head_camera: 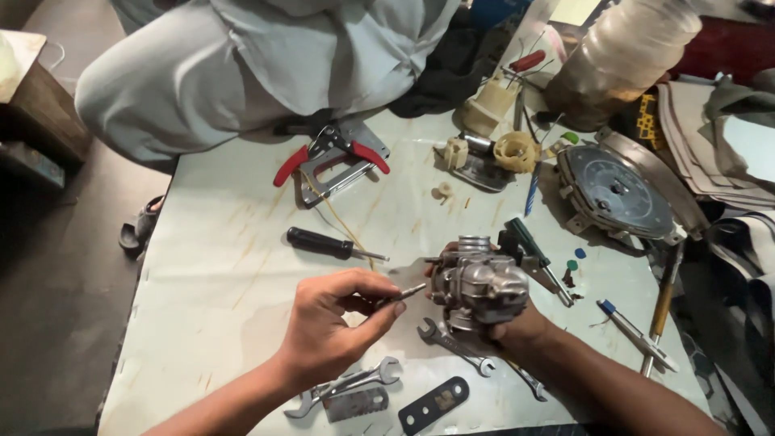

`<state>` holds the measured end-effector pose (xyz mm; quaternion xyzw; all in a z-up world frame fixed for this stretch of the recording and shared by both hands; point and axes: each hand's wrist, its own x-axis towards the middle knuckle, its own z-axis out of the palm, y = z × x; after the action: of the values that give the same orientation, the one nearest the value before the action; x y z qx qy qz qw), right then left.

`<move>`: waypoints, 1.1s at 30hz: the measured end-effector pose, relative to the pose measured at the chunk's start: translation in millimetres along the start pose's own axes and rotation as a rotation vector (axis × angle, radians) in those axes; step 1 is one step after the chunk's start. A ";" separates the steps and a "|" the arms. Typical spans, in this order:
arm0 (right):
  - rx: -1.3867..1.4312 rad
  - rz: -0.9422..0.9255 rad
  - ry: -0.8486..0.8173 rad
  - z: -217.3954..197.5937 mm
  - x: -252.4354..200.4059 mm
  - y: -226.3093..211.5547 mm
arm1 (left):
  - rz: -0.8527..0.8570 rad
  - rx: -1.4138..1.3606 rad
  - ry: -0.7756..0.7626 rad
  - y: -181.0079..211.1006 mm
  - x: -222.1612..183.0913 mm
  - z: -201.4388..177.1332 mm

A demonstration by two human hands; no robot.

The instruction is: Disassembling and inspecting the components of a motorcycle carburetor for repair.

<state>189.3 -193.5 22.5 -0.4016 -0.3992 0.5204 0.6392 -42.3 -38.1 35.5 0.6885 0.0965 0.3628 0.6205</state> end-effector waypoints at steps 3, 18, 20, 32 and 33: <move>0.008 0.021 -0.023 -4.2 2.6 2.0 | 0.018 0.036 -0.002 5.9 -0.1 1.3; 0.055 0.072 -0.074 -18.5 0.8 2.1 | 0.037 0.113 0.009 11.2 2.4 0.1; 0.129 0.035 -0.098 -16.9 1.3 6.8 | 0.021 0.120 0.011 11.0 2.3 -0.2; 0.729 0.120 -0.078 -14.5 -17.2 2.1 | 0.012 0.160 0.021 7.7 2.0 -1.3; 0.768 0.144 -0.066 -14.9 -16.4 2.0 | 0.014 0.157 0.026 7.3 2.0 -1.8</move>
<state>200.1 -210.9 13.8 -0.1431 -0.1664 0.6880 0.6917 -44.4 -37.1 43.0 0.7309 0.1280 0.3673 0.5608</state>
